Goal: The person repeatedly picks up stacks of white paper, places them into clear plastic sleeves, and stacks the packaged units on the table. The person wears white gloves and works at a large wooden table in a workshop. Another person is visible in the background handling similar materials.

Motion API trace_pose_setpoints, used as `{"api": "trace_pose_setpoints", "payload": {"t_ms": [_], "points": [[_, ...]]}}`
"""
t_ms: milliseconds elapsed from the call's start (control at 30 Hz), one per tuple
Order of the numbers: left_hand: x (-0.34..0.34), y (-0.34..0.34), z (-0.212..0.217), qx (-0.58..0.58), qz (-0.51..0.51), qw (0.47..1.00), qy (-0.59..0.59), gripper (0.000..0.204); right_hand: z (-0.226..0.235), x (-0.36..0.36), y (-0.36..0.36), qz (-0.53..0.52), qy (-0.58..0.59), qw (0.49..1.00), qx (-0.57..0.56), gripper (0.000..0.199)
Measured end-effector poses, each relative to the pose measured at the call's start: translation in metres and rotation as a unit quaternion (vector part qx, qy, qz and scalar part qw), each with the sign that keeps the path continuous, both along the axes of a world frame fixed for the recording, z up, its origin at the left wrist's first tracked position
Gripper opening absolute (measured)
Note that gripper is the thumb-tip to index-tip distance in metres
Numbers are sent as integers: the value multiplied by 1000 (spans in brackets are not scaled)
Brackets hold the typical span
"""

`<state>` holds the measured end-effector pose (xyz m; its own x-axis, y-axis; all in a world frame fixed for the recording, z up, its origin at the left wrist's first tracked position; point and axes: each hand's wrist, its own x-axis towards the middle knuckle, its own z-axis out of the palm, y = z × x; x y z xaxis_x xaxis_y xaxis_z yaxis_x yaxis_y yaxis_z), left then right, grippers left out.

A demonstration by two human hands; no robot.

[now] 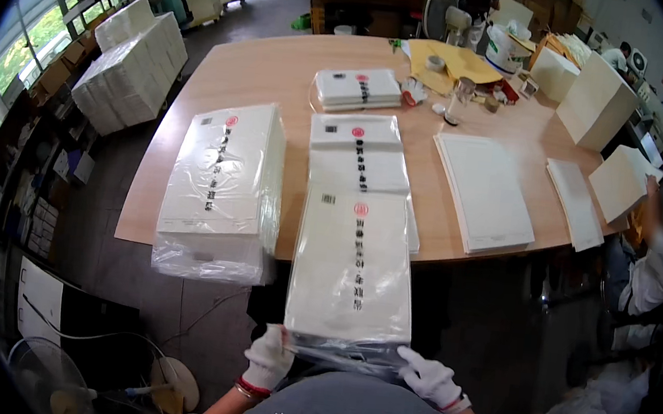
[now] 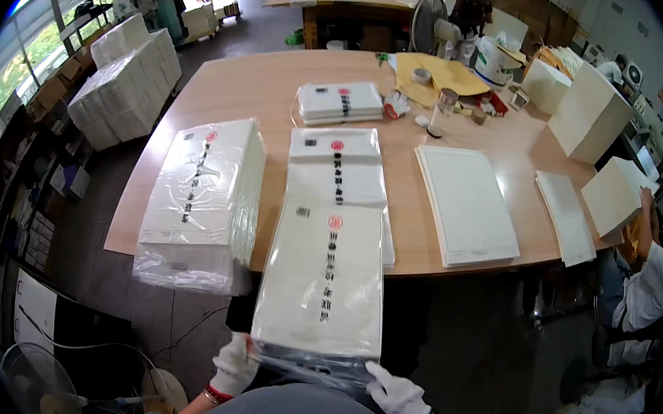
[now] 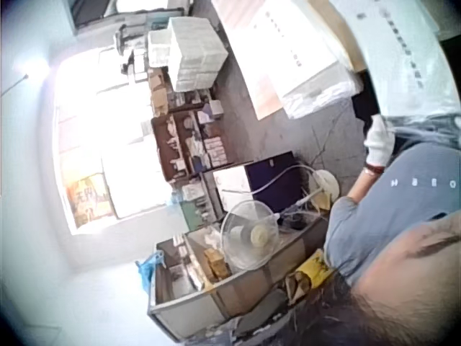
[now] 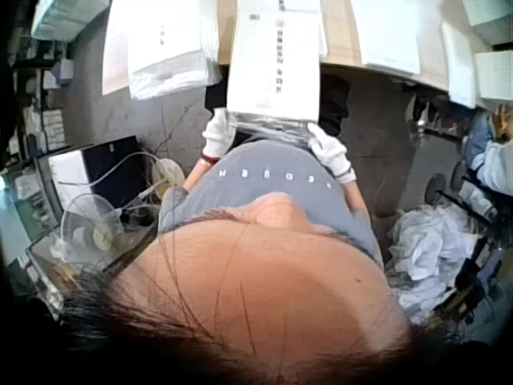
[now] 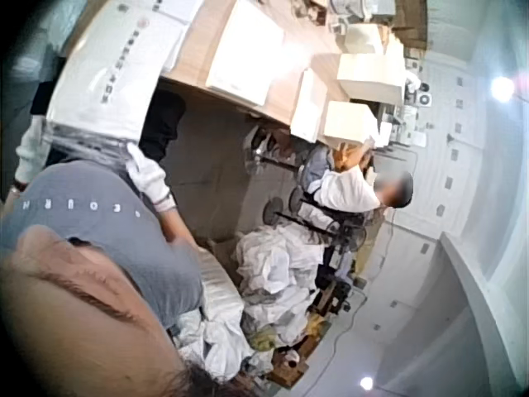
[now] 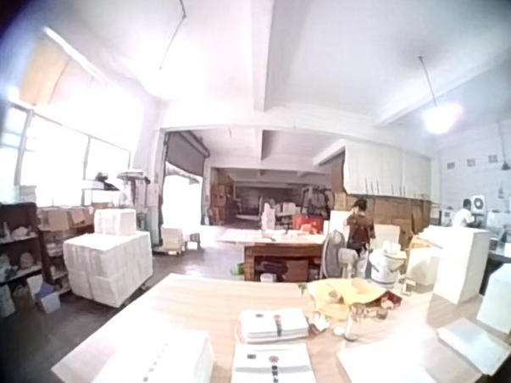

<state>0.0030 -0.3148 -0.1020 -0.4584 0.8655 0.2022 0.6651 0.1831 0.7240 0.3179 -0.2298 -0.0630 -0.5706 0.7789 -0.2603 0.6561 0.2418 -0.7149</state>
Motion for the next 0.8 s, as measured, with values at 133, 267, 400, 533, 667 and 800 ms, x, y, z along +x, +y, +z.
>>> {"api": "trace_pose_setpoints", "payload": {"t_ms": [133, 267, 400, 533, 667, 800], "points": [[23, 18, 47, -11, -136, 990, -40, 10, -40, 7, 23, -285, 251, 911, -162, 39], [26, 43, 108, 96, -198, 976, 10, 15, -92, -22, 32, -209, 363, 819, -393, 38], [-16, 23, 119, 235, -148, 961, 5, 8, -38, -109, 46, -146, 477, 799, -337, 35], [-95, 36, 102, 438, 85, 894, 43, 12, -18, -219, 98, -44, 523, 804, -279, 30], [-215, 56, 70, 381, 215, 880, -185, 14, -12, -298, 111, 85, 421, 829, -359, 23], [-277, 27, 19, 262, 256, 850, -378, 13, -34, -338, 78, 39, 368, 829, -419, 21]]}}
